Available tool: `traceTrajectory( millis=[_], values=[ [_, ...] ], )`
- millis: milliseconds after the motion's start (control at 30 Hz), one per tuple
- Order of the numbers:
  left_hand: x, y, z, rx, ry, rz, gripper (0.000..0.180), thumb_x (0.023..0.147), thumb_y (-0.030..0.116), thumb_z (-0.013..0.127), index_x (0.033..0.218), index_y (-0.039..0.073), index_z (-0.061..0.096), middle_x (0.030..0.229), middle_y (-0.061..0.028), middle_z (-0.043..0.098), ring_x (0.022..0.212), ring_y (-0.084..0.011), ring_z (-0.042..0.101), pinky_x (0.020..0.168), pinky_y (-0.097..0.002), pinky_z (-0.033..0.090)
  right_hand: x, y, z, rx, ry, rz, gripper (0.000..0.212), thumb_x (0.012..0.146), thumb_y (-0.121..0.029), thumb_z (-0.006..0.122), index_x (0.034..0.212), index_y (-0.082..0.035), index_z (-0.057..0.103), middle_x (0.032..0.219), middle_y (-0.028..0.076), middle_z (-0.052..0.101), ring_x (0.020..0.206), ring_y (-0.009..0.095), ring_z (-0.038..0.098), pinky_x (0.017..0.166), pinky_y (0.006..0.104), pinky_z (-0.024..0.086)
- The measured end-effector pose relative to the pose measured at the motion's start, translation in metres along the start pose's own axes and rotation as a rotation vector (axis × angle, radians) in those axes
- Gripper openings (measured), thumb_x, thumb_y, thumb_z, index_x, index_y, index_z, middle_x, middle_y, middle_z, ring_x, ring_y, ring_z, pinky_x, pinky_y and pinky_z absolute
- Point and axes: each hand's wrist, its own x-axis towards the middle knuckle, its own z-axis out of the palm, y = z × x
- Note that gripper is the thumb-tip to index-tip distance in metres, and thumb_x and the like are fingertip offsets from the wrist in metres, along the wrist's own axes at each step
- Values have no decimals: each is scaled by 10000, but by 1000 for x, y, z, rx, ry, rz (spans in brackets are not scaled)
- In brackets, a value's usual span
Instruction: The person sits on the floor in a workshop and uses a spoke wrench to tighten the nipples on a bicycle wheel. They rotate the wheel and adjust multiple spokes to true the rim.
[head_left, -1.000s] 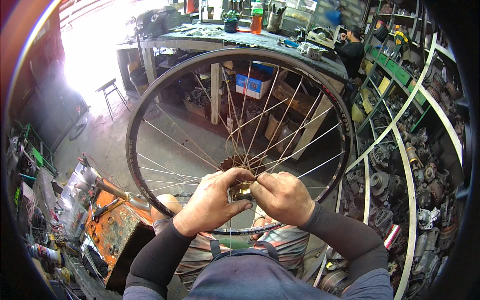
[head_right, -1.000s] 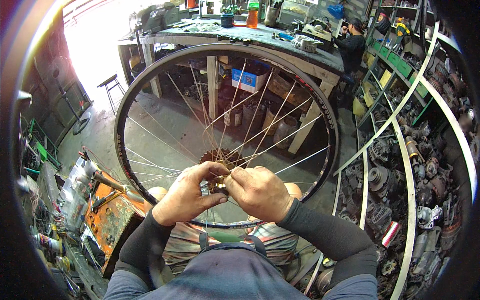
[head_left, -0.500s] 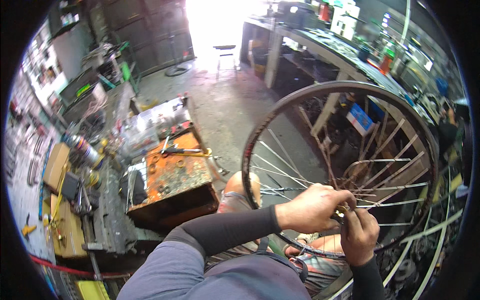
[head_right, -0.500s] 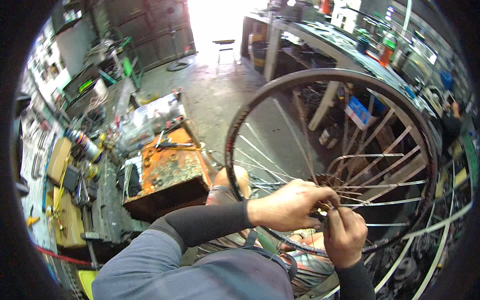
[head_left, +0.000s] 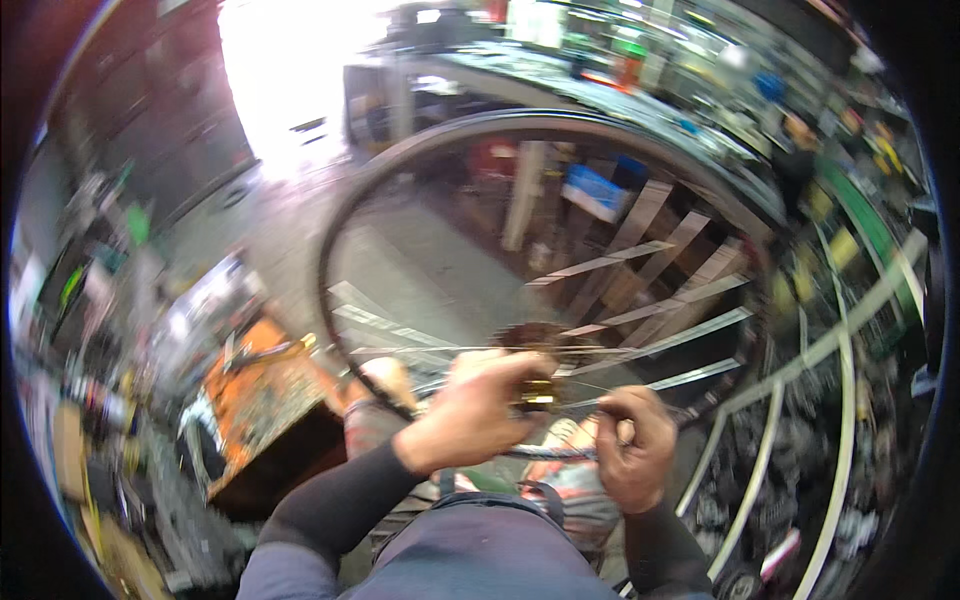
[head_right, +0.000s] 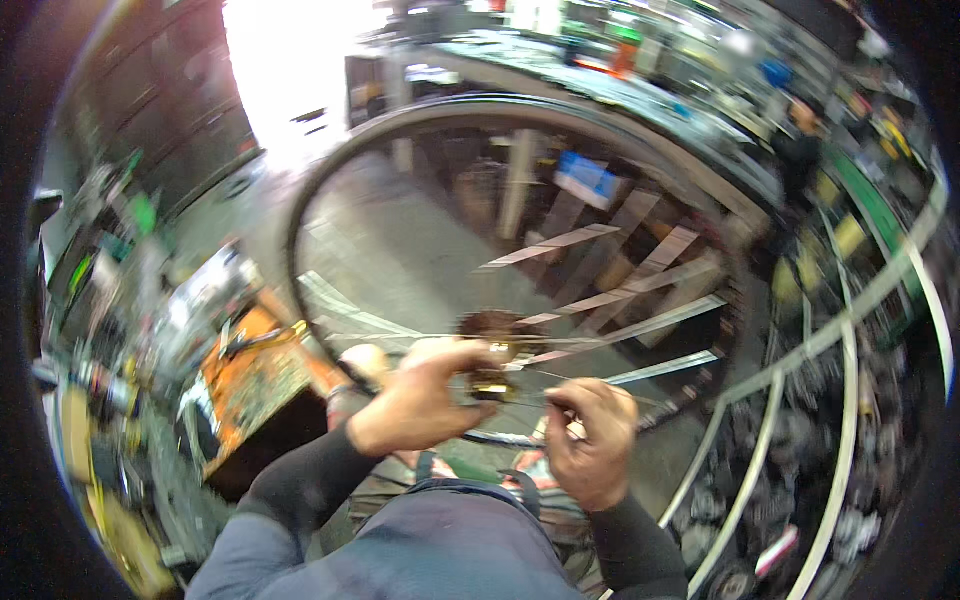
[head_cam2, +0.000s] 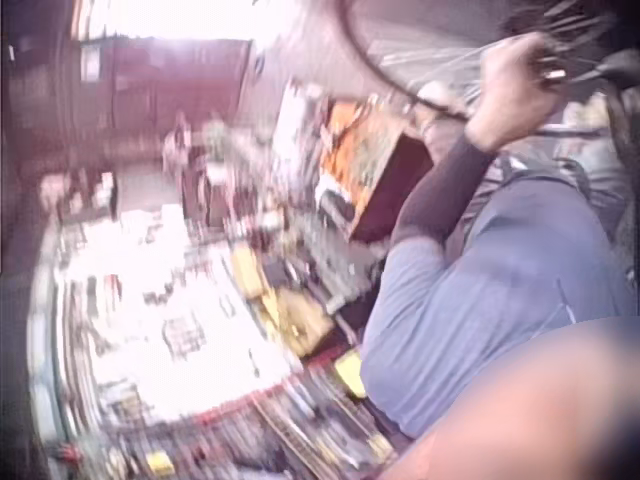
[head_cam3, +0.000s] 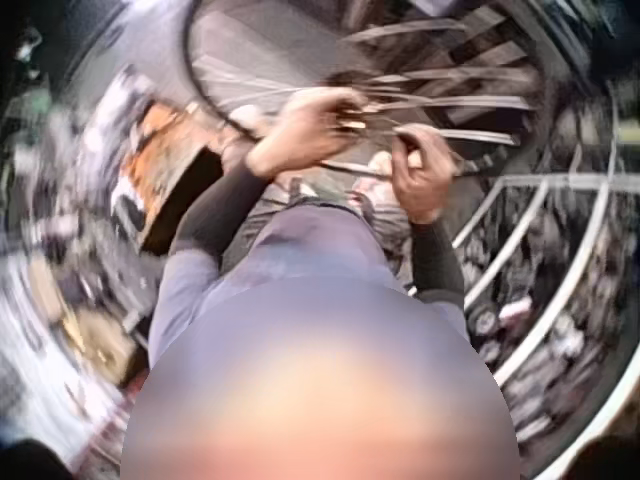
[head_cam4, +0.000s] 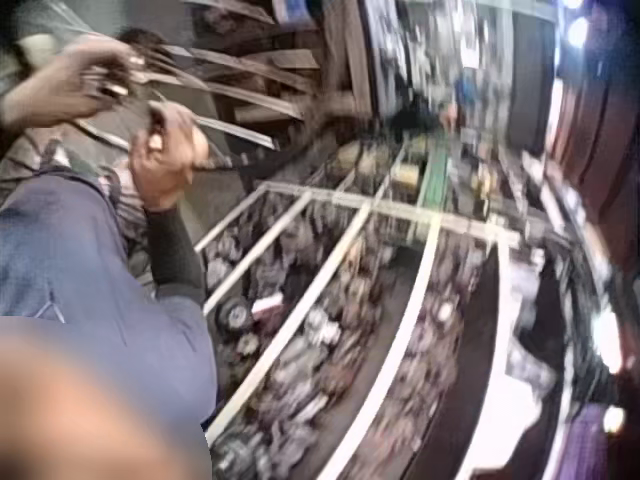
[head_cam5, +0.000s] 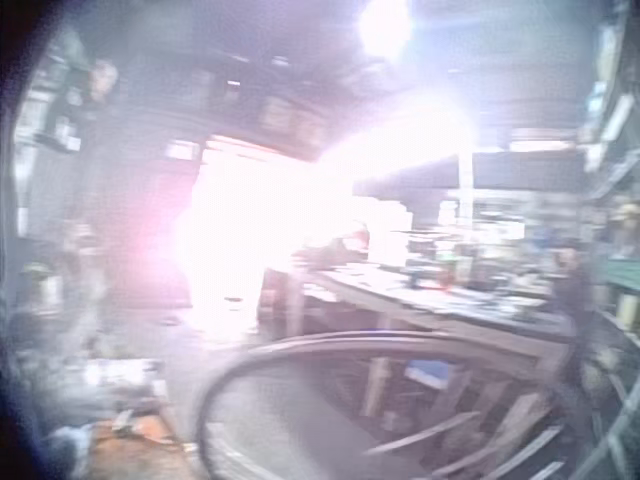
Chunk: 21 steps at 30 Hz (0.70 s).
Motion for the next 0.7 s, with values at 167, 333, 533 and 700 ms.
traceTrajectory(
  millis=[167,333,533,700],
  values=[
    [-12,-12,34,49,177,163,284,814,179,983,999,139,771,1026,-45,826,976,-296,756,977,-443,510,-31,-24,-5,820,-200,921,506,1172,-98,578,1650,68,542,923,42,713,764,84,639,687,255,536],
    [-19,-12,49,104,155,225,279,797,165,995,953,151,764,1044,-34,845,963,-275,754,940,-431,495,-26,-4,-9,1125,-282,1161,407,1244,-189,515,1587,13,597,849,-5,664,637,66,563,546,238,468],
    [-26,-13,62,120,131,243,266,797,176,997,936,152,771,1030,-37,846,942,-267,752,911,-429,505,-13,-2,-16,1224,-215,1413,290,1265,-267,518,1441,-77,648,800,-43,562,576,59,452,500,229,404],
    [-50,-8,64,176,92,266,276,813,113,995,989,139,783,996,-65,842,889,-259,779,879,-430,540,-50,-14,-15,434,-207,665,266,1222,-215,562,1299,-24,730,914,72,735,719,198,636,665,352,527]
  ],
)
